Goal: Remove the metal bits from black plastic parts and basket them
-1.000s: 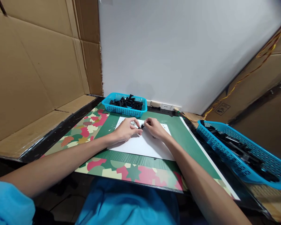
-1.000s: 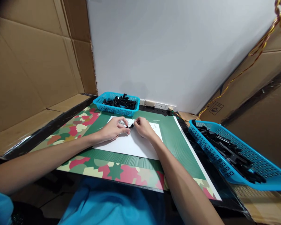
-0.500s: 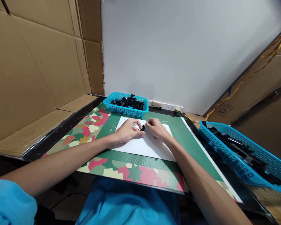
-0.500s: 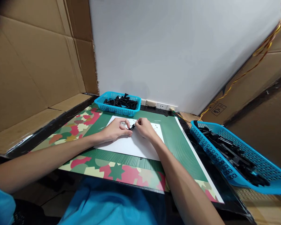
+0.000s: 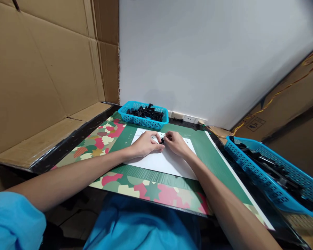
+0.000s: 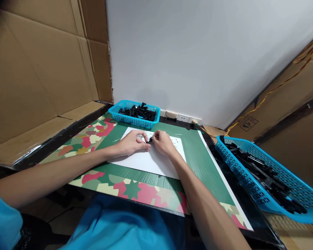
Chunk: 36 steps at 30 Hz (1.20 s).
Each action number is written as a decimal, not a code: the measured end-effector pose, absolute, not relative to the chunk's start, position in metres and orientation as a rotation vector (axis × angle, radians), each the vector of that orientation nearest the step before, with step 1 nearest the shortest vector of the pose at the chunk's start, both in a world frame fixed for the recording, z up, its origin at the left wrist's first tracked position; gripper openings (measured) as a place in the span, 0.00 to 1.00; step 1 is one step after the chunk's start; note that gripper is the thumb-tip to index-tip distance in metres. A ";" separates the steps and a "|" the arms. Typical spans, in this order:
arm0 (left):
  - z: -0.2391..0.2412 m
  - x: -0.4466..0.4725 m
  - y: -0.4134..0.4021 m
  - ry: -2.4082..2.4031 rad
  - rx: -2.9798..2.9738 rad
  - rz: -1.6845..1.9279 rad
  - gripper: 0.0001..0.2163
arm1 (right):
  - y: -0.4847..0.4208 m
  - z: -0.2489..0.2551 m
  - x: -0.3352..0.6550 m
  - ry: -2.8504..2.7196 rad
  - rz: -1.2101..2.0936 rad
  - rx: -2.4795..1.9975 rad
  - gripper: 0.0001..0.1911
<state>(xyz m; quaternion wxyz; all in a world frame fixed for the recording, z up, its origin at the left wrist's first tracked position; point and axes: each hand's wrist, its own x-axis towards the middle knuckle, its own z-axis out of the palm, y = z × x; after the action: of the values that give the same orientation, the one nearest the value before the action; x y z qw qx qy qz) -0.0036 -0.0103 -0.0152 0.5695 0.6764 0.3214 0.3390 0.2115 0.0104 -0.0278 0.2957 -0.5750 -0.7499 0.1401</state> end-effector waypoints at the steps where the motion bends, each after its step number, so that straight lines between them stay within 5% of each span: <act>1: -0.015 -0.004 -0.011 0.752 1.585 0.797 0.14 | 0.010 -0.027 0.212 -2.002 0.364 -1.530 0.10; 18: -0.019 -0.005 -0.007 0.745 1.642 0.789 0.13 | 0.007 -0.009 0.226 -2.045 0.254 -1.458 0.12; 27: -0.020 -0.005 -0.004 0.704 1.674 0.775 0.13 | 0.010 -0.015 0.214 -1.602 0.673 -1.215 0.15; 36: -0.021 -0.005 -0.003 0.685 1.698 0.766 0.14 | 0.015 -0.025 0.211 -1.521 0.726 -1.267 0.16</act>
<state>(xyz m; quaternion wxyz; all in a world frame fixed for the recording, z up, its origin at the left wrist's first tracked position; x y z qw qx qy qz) -0.0050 -0.0026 -0.0208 0.5467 0.7162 0.2891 0.3234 0.2109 0.0149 -0.0252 0.4939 -0.5225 -0.6273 0.2993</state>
